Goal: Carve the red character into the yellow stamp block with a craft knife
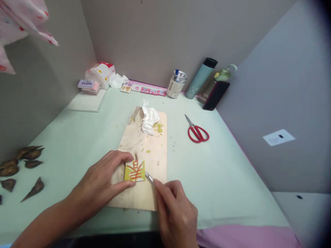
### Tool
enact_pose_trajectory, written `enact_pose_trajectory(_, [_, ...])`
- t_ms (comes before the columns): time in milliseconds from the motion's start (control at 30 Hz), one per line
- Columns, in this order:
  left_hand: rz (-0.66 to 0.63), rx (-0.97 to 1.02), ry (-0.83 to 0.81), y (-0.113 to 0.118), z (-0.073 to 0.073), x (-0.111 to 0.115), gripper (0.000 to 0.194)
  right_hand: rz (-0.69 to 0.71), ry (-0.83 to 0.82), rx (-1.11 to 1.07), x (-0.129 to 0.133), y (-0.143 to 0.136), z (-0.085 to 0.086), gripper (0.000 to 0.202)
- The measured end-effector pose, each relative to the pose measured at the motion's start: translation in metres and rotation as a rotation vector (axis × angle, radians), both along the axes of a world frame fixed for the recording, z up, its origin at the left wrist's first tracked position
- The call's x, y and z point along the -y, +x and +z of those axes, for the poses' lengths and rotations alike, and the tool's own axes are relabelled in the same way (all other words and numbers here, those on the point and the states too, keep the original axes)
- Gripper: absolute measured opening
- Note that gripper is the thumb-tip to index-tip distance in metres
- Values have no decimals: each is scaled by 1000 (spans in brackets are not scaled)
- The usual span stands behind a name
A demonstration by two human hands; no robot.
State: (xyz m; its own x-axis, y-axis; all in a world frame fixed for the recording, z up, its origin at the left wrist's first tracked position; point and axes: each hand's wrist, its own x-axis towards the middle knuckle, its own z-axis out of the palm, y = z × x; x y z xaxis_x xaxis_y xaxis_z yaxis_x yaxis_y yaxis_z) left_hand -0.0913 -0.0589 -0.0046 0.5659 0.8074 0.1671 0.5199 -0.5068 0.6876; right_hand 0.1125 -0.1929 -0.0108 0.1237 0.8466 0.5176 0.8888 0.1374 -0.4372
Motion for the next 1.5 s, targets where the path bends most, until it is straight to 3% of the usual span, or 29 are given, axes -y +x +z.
enact_pose_trajectory(367, [-21, -30, -54, -3, 1, 4, 44, -64, -6, -35, -10, 9, 0, 29])
enact_pose_trajectory(533, [-20, 21, -27, 0, -2, 12, 40, -81, -62, -279, -21, 23, 13, 19])
enact_pose_trajectory(700, [23, 98, 70, 9, -7, 20, 40, -3, -176, -393, -29, 17, 22, 16])
enact_pose_trajectory(833, [4, 106, 223, 16, -1, 25, 40, 71, -251, -343, -38, 6, 29, 15])
enact_pose_trajectory(1100, [-12, 72, 467, 25, 7, 29, 35, 67, -131, -143, -44, 0, 33, 26])
enact_pose_trajectory(1300, [29, 80, 436, 31, 8, 30, 24, 12, -28, 16, -43, -9, 27, 27])
enact_pose_trajectory(1500, [79, 158, 253, 31, 6, 27, 16, 50, -124, -181, -45, -9, 27, 14])
